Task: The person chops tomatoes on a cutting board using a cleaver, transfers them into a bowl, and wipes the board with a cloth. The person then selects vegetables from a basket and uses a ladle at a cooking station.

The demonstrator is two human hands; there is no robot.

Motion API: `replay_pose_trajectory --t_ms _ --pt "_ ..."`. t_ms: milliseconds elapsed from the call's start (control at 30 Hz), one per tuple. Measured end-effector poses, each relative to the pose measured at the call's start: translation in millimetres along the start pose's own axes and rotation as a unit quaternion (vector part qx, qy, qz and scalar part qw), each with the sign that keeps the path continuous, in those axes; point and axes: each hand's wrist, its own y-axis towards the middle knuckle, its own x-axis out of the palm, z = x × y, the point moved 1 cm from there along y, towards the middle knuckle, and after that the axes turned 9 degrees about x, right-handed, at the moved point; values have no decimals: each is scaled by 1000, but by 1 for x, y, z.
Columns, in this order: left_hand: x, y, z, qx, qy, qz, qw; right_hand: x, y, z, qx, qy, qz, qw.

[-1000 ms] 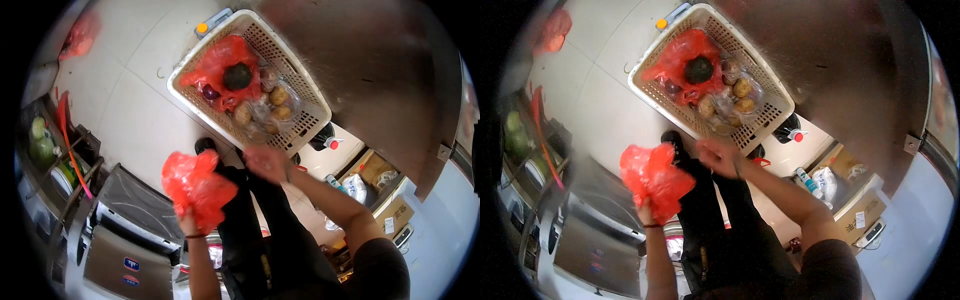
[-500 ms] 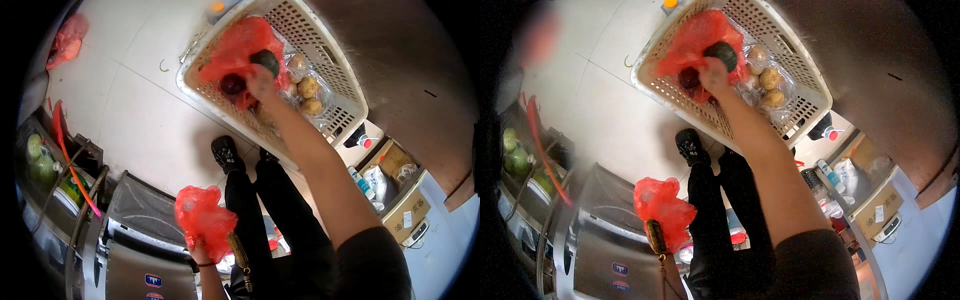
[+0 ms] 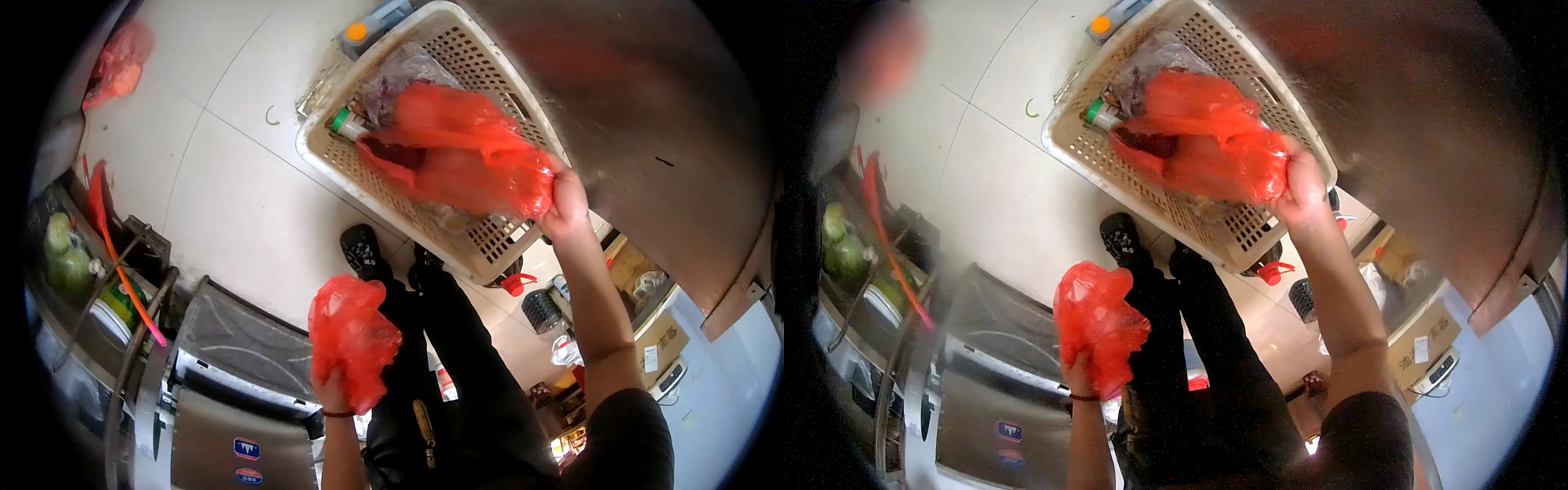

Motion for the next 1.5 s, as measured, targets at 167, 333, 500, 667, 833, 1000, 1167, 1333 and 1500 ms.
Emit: replay_pose_trajectory --t_ms 167,333,500,667,833,1000,1167,1333,1500 --pt "-11 0 -16 -19 18 -30 999 -8 -22 -11 60 93 -278 954" --pt "-7 -6 -8 -53 0 -16 998 21 -85 -7 -132 65 -225 963" --pt "5 -3 -7 -59 -4 -18 998 -65 -42 -10 -58 76 98 991" --pt "5 -1 -8 -55 26 -29 998 -92 5 39 17 -295 54 954" --pt "-9 5 -16 -56 73 -29 995 -80 130 19 -486 -609 152 608" --pt "-20 12 -27 -63 50 -14 997 -33 280 0 -330 -656 305 606" --pt "-61 15 -75 -124 -10 65 990 32 252 50 -68 -778 65 622" --pt "-7 13 -30 -47 -18 -10 999 -8 147 67 -94 -504 5 858" --pt "16 12 -5 -66 32 -22 997 -80 50 35 -184 -454 -114 864"
